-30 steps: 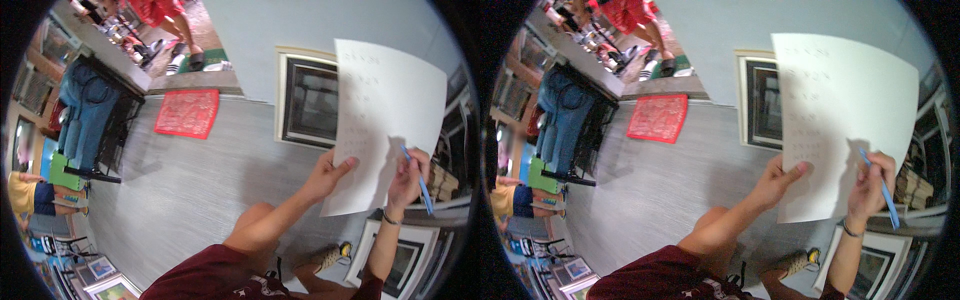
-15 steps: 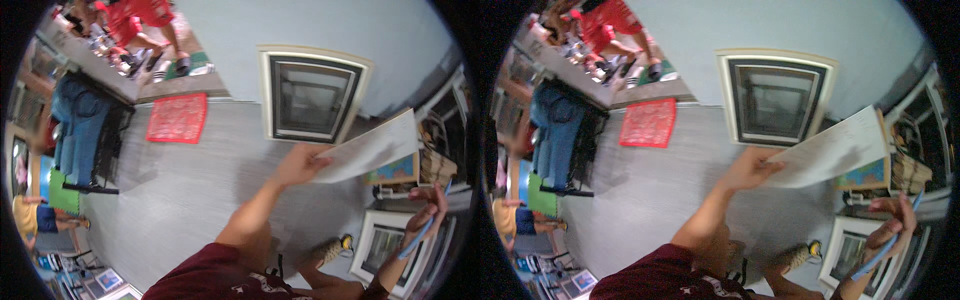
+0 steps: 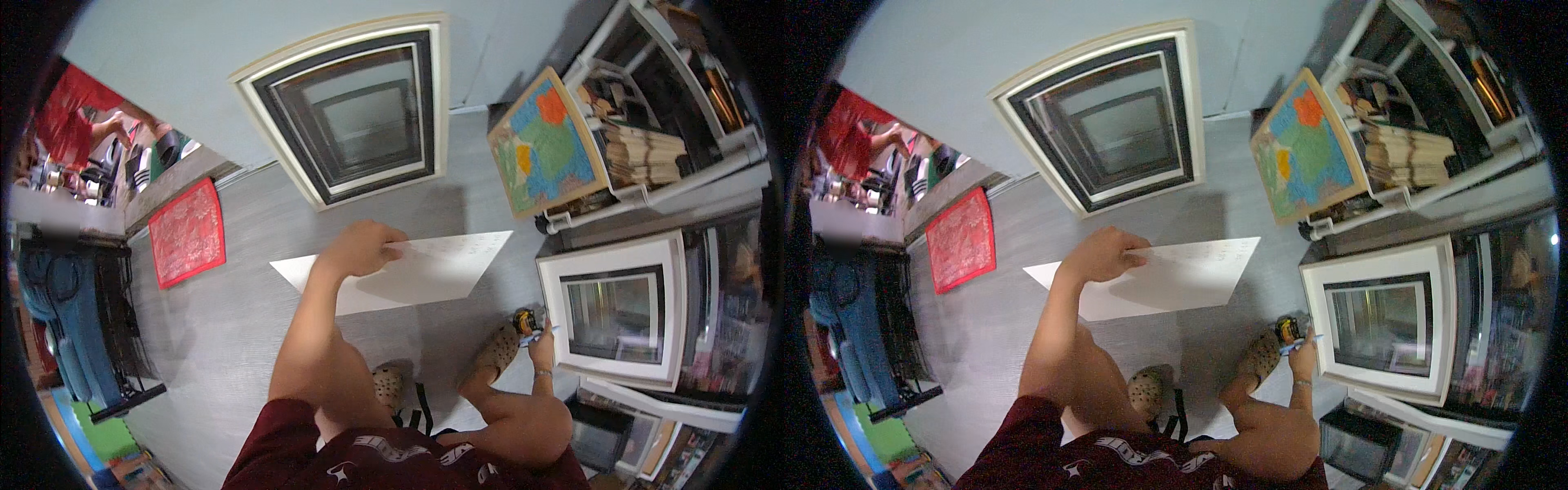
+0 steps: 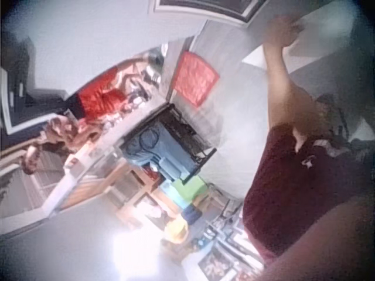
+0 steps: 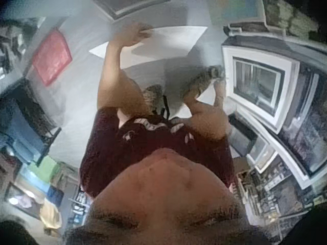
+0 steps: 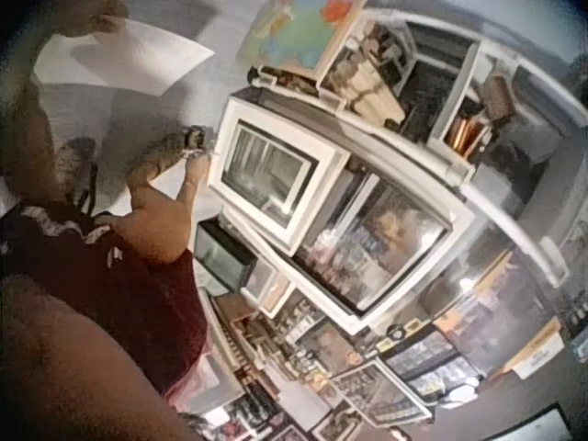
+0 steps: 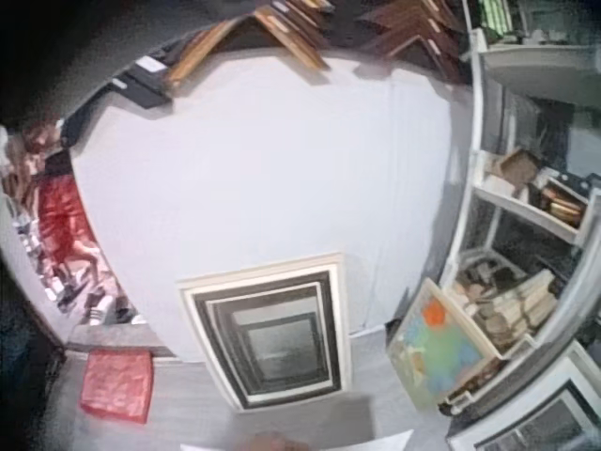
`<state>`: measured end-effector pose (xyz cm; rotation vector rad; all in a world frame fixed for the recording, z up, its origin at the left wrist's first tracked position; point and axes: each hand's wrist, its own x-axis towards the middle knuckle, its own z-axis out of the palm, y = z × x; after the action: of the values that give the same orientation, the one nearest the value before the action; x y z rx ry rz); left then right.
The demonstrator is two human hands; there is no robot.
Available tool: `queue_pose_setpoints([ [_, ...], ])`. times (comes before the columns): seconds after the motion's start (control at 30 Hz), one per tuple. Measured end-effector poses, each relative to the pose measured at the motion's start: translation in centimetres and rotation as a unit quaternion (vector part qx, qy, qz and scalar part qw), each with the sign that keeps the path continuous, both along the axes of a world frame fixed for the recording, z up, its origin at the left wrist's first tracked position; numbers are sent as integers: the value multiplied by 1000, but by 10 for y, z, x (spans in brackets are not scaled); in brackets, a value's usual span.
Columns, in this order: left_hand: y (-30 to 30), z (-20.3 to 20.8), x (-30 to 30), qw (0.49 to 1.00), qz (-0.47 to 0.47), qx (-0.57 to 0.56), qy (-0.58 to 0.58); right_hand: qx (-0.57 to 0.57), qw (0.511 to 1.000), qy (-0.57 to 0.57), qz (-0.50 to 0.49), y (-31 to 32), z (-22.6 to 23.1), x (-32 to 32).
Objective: The person sits on the floor and measures the dimensions of several picture frames using a tape measure. They record the measurements on a piece of paper with a pen, then move the frames aside to access the next one.
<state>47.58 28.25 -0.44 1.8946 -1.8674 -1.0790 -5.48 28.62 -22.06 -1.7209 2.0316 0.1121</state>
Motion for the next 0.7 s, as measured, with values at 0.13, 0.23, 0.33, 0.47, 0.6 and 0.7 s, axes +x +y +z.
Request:
queue_pose_setpoints([
  [0.13,-29,-43,-2,995,-64,71,7,-40,997,-36,64,12,-45,-27],
  [0.23,-34,-60,4,992,-63,108,12,-45,997,-7,58,15,-46,-11],
  [0.33,-42,-84,6,991,-41,124,5,-170,981,-18,89,20,-47,-14],
  [0.47,-32,-128,32,991,-3,88,-98,-116,990,-51,63,12,-39,10],
  [0.6,-47,-126,28,973,13,174,-148,-97,994,-31,36,4,-46,8],
  [0.7,-46,-127,30,965,42,188,-177,-63,997,-29,18,-3,-47,14],
])
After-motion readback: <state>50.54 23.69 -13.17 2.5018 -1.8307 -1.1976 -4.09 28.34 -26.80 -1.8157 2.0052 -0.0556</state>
